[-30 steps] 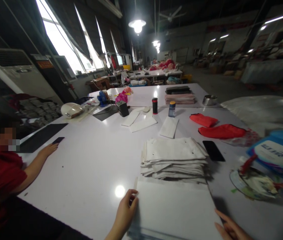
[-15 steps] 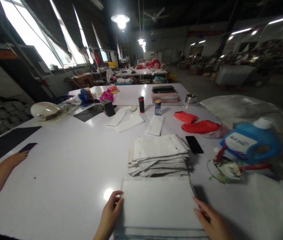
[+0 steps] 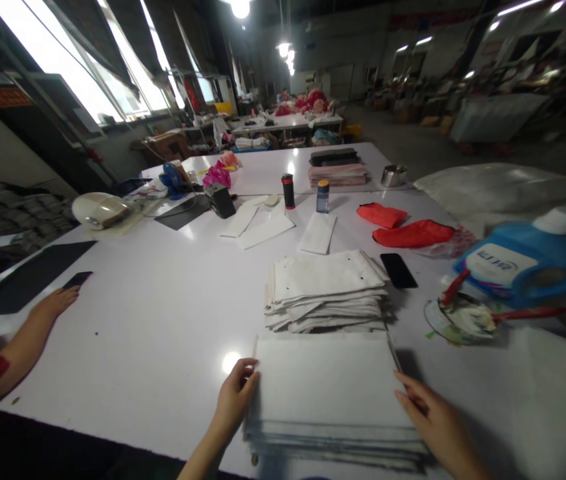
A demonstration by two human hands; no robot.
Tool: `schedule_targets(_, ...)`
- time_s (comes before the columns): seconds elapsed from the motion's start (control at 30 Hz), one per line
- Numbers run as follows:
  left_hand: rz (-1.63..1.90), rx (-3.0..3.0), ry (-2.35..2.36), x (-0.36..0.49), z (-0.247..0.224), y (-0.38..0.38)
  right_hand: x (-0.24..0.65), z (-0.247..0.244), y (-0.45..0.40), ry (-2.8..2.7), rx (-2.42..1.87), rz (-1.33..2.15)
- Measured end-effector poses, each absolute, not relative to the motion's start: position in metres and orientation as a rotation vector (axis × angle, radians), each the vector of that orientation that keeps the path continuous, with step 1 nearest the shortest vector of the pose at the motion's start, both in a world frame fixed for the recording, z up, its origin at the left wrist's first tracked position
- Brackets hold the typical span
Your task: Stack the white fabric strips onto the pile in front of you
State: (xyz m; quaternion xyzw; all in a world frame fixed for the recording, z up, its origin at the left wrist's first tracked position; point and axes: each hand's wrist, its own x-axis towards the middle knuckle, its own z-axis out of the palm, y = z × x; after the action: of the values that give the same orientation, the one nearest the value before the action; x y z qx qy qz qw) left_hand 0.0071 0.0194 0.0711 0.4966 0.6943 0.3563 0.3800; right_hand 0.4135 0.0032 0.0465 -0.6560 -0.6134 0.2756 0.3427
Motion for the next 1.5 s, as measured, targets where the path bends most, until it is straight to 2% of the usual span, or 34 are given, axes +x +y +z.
schedule_targets(0.27,0.842,1.376,1.789,0.005,0.070,0.018,0.414,0.045,0.003,-1.621,-1.721,0.706)
schedule_targets(0.43,0.785,1.847,1.913,0.014,0.083,0.020,0.412,0.047,0.004,-1.637,-1.718,0.702)
schedule_targets(0.57,0.649,2.254,1.701,0.046,0.093,0.028,0.409,0.049,0.005,-1.653,-1.711,0.683)
schedule_targets(0.8,0.343,2.759,1.519,0.082,0.066,0.038,0.413,0.041,0.005,-1.733,-1.745,0.669)
schedule_targets(0.87,0.320,2.792,1.522,0.080,0.057,0.040,0.414,0.047,0.005,-1.852,-1.788,0.521)
schedule_targets(0.97,0.325,2.805,1.516,0.078,0.053,0.041,0.400,0.064,0.009,-2.000,-1.925,0.049)
schedule_targets(1.07,0.332,2.812,1.495,0.079,0.053,0.042,0.358,0.074,0.022,-2.120,-1.836,-0.222)
schedule_targets(1.23,0.329,2.808,1.458,0.076,0.056,0.042,0.298,0.053,0.043,-2.458,-1.452,-0.180)
schedule_targets(1.5,0.377,2.486,1.775,0.042,0.048,0.046,0.348,0.025,0.042,-2.291,-1.704,-0.095)
